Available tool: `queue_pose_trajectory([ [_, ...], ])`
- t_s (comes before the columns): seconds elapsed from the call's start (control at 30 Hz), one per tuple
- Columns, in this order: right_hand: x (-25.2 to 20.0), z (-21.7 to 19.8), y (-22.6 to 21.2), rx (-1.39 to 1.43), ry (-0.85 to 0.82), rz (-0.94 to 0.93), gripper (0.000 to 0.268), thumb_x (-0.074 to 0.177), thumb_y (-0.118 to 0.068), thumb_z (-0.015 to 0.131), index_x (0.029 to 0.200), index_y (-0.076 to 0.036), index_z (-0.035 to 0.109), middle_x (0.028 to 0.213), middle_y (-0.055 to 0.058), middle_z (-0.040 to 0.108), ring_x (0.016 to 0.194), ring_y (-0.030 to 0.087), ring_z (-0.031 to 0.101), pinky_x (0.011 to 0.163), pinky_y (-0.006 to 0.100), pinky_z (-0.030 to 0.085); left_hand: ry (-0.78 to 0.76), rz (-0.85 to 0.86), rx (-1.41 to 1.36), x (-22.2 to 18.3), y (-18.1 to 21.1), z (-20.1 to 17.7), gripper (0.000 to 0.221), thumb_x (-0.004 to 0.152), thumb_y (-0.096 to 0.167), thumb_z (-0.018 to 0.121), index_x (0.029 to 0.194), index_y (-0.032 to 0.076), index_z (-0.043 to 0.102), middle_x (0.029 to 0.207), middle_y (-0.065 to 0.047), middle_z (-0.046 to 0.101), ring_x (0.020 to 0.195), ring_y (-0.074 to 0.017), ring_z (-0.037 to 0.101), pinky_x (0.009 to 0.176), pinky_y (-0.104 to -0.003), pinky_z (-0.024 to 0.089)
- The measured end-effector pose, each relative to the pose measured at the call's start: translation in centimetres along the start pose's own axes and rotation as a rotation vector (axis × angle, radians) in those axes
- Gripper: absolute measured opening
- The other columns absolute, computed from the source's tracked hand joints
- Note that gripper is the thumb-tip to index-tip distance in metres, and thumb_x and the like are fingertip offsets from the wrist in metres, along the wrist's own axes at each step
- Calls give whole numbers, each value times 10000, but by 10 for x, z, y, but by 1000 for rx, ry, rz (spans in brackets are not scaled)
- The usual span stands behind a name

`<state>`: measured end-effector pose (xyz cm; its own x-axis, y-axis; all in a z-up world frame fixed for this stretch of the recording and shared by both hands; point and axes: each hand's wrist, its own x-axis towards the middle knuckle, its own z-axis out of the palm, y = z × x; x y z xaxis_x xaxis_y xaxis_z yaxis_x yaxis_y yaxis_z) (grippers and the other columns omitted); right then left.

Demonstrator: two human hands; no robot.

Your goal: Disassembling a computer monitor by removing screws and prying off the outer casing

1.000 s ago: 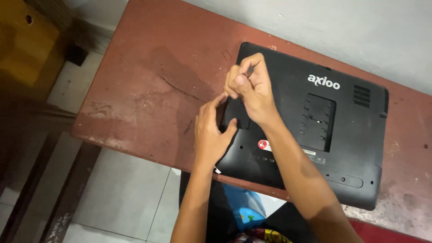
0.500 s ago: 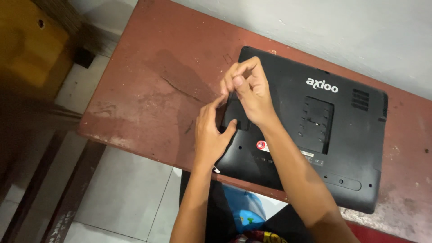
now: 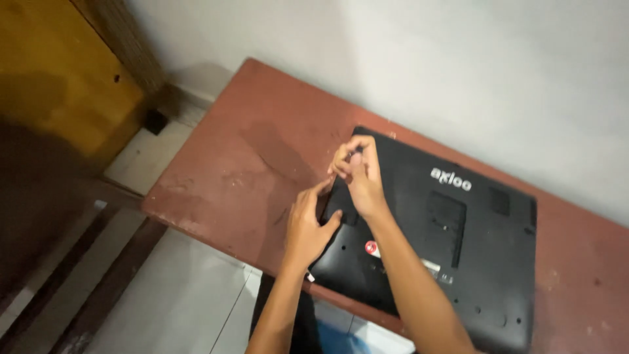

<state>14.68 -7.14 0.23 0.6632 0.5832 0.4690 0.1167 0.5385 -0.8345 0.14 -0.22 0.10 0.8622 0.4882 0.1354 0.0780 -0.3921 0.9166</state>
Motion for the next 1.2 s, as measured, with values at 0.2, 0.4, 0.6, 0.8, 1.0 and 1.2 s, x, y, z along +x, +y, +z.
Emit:
queue_pose_trajectory([
  [0.2,5,-12,5,-30,56,10,196,1124,-291,474,1163,-145,349,781,-12,387,698,146,534,809,345,550,13,26,14,0,-2,1,665,827,261,808,1445,176,578,1265,-125,645,1265,-332,603,1075,-479,404],
  [0.4,9,-27,15,-31,143,64,147,1122,-255,448,1146,-110,436,904,116,538,806,259,642,842,364,551,-19,-15,89,0,-8,4,652,840,357,772,1439,204,563,1286,-104,636,1282,-290,592,1084,-443,414],
  [0.6,4,-17,8,-218,203,99,293,1100,-311,517,1139,-48,641,884,122,695,826,182,687,822,308,552,62,37,80,2,-14,10,652,794,287,827,1401,186,615,1216,-151,681,1218,-359,631,1052,-470,453],
  [0.8,5,-1,-14,-48,44,79,375,1137,-367,412,1230,-52,594,825,14,463,757,105,511,855,325,550,78,-21,10,-4,5,2,698,798,277,823,1442,161,581,1233,-226,650,1242,-439,594,1065,-524,458],
  [1.0,4,-8,-5,-45,-38,13,174,1112,-225,506,1155,-136,362,757,-8,393,646,103,464,739,333,567,66,-59,-17,-6,6,2,680,824,270,819,1452,149,586,1278,-216,635,1282,-427,579,1078,-528,455],
  [1.2,4,1,-29,-102,-71,112,407,1127,-363,421,1118,-20,640,828,66,568,816,152,651,847,321,559,58,-12,11,-6,2,3,675,817,273,818,1436,141,584,1241,-227,634,1256,-434,579,1084,-525,441],
])
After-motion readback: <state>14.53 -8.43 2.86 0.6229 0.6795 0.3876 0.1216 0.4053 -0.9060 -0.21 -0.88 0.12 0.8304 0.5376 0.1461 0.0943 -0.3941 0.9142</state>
